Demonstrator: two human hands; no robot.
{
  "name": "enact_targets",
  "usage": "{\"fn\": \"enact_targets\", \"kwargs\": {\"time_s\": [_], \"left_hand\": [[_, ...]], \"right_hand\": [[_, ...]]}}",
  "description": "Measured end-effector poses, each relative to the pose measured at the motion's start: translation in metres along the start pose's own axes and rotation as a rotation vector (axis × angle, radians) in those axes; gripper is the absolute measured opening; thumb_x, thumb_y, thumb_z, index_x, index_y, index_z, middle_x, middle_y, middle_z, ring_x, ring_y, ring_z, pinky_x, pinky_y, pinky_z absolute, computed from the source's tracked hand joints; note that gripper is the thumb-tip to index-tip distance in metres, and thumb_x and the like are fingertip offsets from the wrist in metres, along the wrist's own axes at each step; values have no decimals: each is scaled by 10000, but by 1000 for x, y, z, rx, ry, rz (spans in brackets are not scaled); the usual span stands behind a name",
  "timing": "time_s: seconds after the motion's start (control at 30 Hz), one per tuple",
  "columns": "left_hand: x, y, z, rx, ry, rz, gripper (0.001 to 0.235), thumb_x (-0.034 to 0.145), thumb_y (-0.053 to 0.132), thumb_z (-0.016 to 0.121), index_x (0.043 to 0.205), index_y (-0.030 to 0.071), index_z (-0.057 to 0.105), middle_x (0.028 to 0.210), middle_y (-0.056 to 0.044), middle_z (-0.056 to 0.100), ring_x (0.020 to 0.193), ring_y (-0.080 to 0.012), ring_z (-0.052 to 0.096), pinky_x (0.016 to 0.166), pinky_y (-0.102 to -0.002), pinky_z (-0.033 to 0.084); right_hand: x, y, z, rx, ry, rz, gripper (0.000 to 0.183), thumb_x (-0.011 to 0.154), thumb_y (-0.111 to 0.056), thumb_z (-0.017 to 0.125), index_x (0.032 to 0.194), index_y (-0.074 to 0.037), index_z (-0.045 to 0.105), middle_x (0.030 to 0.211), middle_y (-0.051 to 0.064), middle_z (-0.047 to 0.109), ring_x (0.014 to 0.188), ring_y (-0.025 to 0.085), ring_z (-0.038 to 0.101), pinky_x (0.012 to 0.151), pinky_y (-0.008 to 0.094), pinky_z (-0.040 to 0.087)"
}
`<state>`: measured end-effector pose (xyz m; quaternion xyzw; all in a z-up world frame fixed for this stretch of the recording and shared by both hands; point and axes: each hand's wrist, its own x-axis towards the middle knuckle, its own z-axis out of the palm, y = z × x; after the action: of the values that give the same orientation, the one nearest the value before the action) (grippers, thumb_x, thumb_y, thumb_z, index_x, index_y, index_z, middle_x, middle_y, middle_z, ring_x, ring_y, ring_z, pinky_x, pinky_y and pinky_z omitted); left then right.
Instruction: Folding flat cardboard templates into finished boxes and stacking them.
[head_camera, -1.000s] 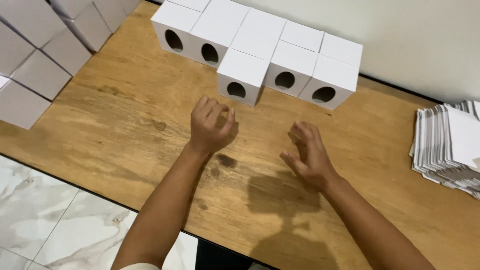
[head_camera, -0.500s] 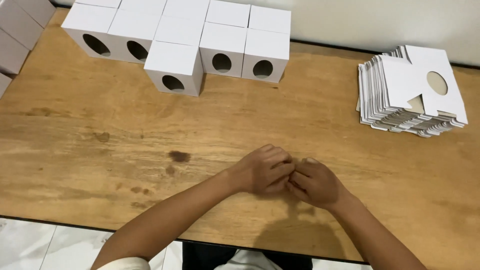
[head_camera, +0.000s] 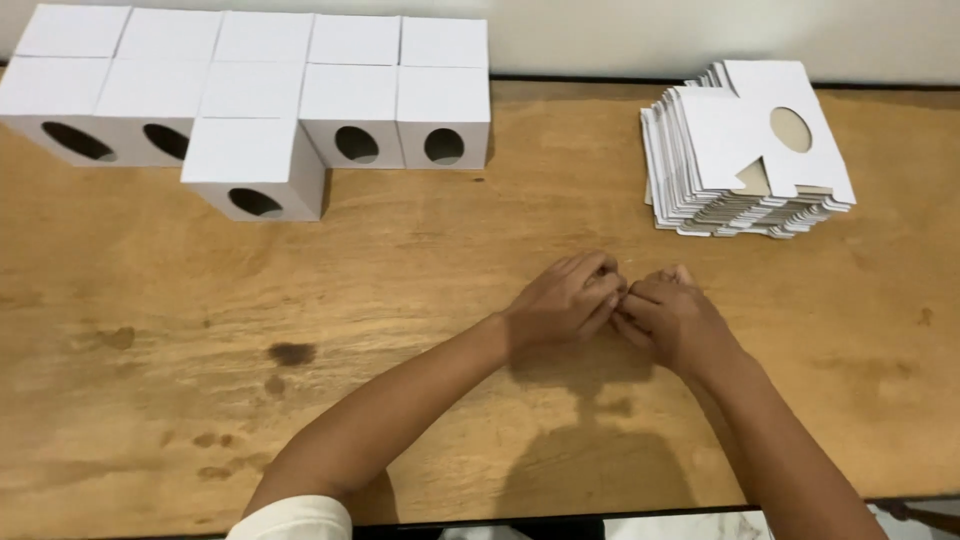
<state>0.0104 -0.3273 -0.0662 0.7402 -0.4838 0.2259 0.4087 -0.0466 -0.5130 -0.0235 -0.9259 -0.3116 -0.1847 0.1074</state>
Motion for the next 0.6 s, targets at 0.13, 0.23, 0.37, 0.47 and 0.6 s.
{"fn": "enact_targets", "kwargs": {"time_s": [0.13,0.23,0.37,0.47,0.6], "left_hand": [[32,9,4,-40,-44,-39,271,951,313,459,978,52,530,1054,-144,511,957,-348,589,717,-417,507],[49,5,16,-114,-68,-127,392,964,370,464,1185,50,511,1161,-174,488,1100,-388,548,814,-461,501],[75,-2,25,-25,-106,-186,463,937,367,522,1308,102,440,1371,-171,377,1217,-383,486,900,-489,483],[82,-5,25,8,-140,-208,549,956,363,509,1412,106,345,1465,-204,275,1294,-431,402,974,-546,435],[86,-9,23,-21,-223,-288,652,970,415,478,1508,158,212,1529,-227,174,1354,-470,334,1036,-616,367]], "right_hand": [[8,15,-32,-108,6,146,154,799,-257,709,747,-143,619,766,-4,627,769,191,621,815,343,389],[-6,47,-32,-243,63,250,125,843,-289,693,825,-171,655,907,-2,646,879,199,622,850,367,373],[-17,75,-31,-298,310,301,104,844,-226,750,917,-182,691,1118,12,596,1094,239,555,897,353,354],[-14,71,-36,-288,363,308,190,848,-147,747,1024,-103,693,1239,107,549,1200,345,491,950,430,369],[-2,60,-41,-274,359,297,363,850,-158,744,1173,-19,651,1326,199,470,1266,444,400,995,525,348]]}}
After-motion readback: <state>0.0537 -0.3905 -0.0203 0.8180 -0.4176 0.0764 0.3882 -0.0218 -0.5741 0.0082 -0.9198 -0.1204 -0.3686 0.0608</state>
